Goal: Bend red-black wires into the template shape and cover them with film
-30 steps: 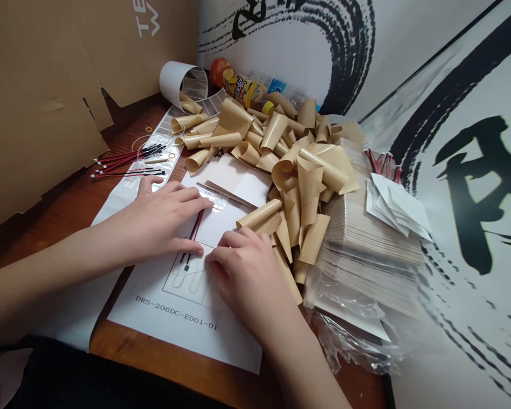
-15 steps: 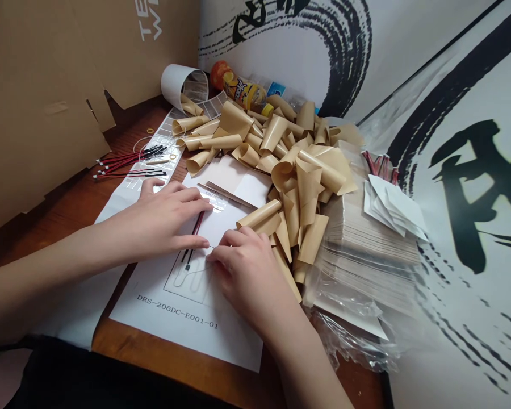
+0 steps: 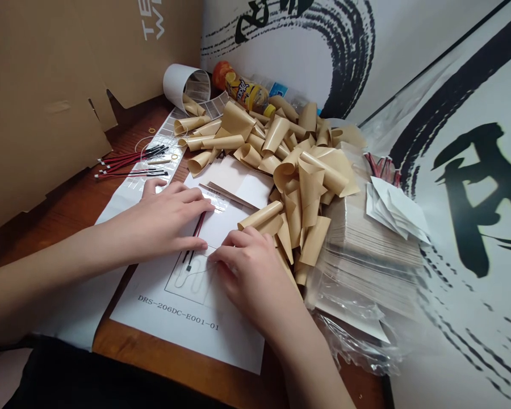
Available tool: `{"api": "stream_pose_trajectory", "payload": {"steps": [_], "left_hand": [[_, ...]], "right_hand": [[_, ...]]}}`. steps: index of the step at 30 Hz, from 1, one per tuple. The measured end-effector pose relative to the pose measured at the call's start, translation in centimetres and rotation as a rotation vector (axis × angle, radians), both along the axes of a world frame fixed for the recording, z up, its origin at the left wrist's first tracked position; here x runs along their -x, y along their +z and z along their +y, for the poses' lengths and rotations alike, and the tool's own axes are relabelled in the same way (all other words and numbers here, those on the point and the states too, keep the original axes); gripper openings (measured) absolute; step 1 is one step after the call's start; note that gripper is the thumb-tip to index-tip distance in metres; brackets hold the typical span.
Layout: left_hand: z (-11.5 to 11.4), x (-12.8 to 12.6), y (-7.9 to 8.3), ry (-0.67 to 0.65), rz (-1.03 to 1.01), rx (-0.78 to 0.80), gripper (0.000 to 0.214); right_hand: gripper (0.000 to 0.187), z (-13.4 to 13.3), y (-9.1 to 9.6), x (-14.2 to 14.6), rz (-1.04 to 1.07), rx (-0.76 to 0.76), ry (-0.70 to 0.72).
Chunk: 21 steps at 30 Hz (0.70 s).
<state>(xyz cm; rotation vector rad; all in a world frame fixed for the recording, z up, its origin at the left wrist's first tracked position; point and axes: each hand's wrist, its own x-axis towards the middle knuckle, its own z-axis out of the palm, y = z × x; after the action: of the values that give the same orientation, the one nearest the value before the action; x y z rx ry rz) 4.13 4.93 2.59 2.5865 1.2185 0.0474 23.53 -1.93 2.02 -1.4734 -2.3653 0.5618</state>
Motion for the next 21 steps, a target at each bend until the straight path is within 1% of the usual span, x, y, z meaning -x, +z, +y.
{"api": "stream_pose_trajectory", "payload": {"steps": [4,13,21], "left_hand": [[0.01,0.00,-0.08,0.002,-0.002,0.001,0.049],[0.19,0.08,-0.25,0.008,-0.020,0.024,0.049],[-0.04,0.00,0.03,0.010,-0.003,0.017,0.044]], "right_hand": [[0.030,0.04,0.17,-0.04,0.026,0.019,0.004],[0.031,0.18,0.11,0.02,0.001,0.036,-0.009],[0.024,0.24,-0.44,0.40,-0.009,0.011,-0.018]]}}
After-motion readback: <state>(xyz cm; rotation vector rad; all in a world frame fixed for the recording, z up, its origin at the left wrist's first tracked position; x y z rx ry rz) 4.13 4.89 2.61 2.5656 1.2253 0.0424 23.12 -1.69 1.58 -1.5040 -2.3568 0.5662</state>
